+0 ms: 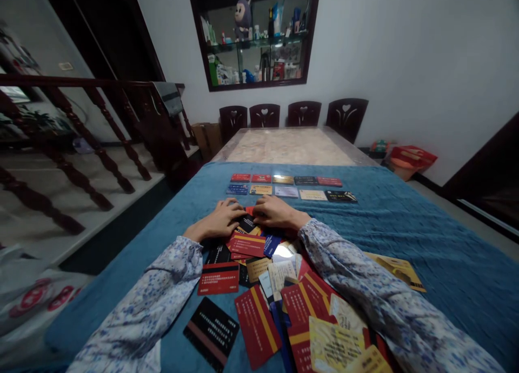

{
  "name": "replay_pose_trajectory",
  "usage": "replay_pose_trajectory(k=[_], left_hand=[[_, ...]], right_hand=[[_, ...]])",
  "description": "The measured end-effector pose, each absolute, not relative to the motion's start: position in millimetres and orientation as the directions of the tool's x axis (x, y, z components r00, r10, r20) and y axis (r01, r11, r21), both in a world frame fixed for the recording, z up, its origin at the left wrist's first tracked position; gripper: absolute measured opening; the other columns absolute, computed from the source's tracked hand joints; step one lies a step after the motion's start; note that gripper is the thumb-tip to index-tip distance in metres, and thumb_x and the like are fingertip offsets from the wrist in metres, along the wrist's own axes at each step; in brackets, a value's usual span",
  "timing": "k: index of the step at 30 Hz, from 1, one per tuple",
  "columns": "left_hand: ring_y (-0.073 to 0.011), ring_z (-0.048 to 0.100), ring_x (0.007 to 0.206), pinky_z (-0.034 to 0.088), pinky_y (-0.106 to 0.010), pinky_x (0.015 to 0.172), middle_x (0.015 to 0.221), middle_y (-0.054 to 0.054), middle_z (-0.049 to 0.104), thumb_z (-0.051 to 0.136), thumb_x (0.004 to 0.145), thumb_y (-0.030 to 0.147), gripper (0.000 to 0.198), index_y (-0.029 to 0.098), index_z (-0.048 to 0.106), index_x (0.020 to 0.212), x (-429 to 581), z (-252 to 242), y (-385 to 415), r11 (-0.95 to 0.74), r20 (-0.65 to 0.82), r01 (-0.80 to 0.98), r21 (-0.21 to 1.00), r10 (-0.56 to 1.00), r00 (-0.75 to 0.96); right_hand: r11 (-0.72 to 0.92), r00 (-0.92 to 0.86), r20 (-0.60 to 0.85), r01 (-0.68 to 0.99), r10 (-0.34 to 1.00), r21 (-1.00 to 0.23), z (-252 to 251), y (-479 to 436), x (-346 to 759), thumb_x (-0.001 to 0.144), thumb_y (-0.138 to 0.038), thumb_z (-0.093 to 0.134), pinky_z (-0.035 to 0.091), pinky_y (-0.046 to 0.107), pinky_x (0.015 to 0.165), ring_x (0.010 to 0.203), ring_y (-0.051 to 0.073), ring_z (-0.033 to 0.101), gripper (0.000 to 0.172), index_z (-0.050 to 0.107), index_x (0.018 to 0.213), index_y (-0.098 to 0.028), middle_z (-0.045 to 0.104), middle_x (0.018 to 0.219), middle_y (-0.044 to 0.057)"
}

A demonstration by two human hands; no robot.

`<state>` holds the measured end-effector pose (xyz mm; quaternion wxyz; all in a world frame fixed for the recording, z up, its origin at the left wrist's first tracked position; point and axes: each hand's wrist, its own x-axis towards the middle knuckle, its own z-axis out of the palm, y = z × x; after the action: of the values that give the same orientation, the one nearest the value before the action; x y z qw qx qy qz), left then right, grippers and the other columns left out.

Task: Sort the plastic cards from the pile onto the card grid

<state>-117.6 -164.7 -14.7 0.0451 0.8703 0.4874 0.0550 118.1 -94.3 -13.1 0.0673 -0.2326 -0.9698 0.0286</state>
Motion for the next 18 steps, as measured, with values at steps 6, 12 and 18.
replay_pose_trajectory(k=[6,12,18], left_hand=[[-0.035,0.042,0.136,0.034,-0.057,0.114,0.138,-0.013,0.061,0.056,0.095,0.027,0.041,0.022,0.067,0.134,-116.2,-9.0,-167.5,-0.477,0.005,0.869,0.13,0.877,0.481],[-0.0359,0.037,0.144,0.031,-0.059,0.118,0.148,-0.013,0.057,0.06,0.092,0.026,0.044,0.022,0.065,0.136,-117.9,-6.8,-168.5,-0.446,-0.022,0.869,0.215,0.887,0.461],[-0.0341,0.042,0.136,0.035,-0.058,0.114,0.138,-0.012,0.061,0.06,0.092,0.025,0.041,0.023,0.068,0.133,-121.9,-5.7,-167.9,-0.458,-0.023,0.859,0.227,0.88,0.475]], right_hand=[[0.898,-0.895,0.106,0.421,0.434,-0.126,-14.2,-97.8,119.4,0.094,-0.056,0.068,0.032,0.032,0.073,0.102,0.025,0.055,0.041,0.074,0.106,-0.017,0.069,0.11,0.012],[0.907,-0.905,0.105,0.399,0.413,-0.132,-15.3,-102.7,115.6,0.092,-0.054,0.071,0.033,0.033,0.074,0.103,0.026,0.054,0.04,0.076,0.109,-0.018,0.068,0.114,0.012],[0.92,-0.913,0.124,0.377,0.388,-0.106,-19.0,-101.6,113.0,0.094,-0.05,0.069,0.033,0.033,0.074,0.101,0.025,0.052,0.036,0.076,0.106,-0.016,0.068,0.109,0.012]])
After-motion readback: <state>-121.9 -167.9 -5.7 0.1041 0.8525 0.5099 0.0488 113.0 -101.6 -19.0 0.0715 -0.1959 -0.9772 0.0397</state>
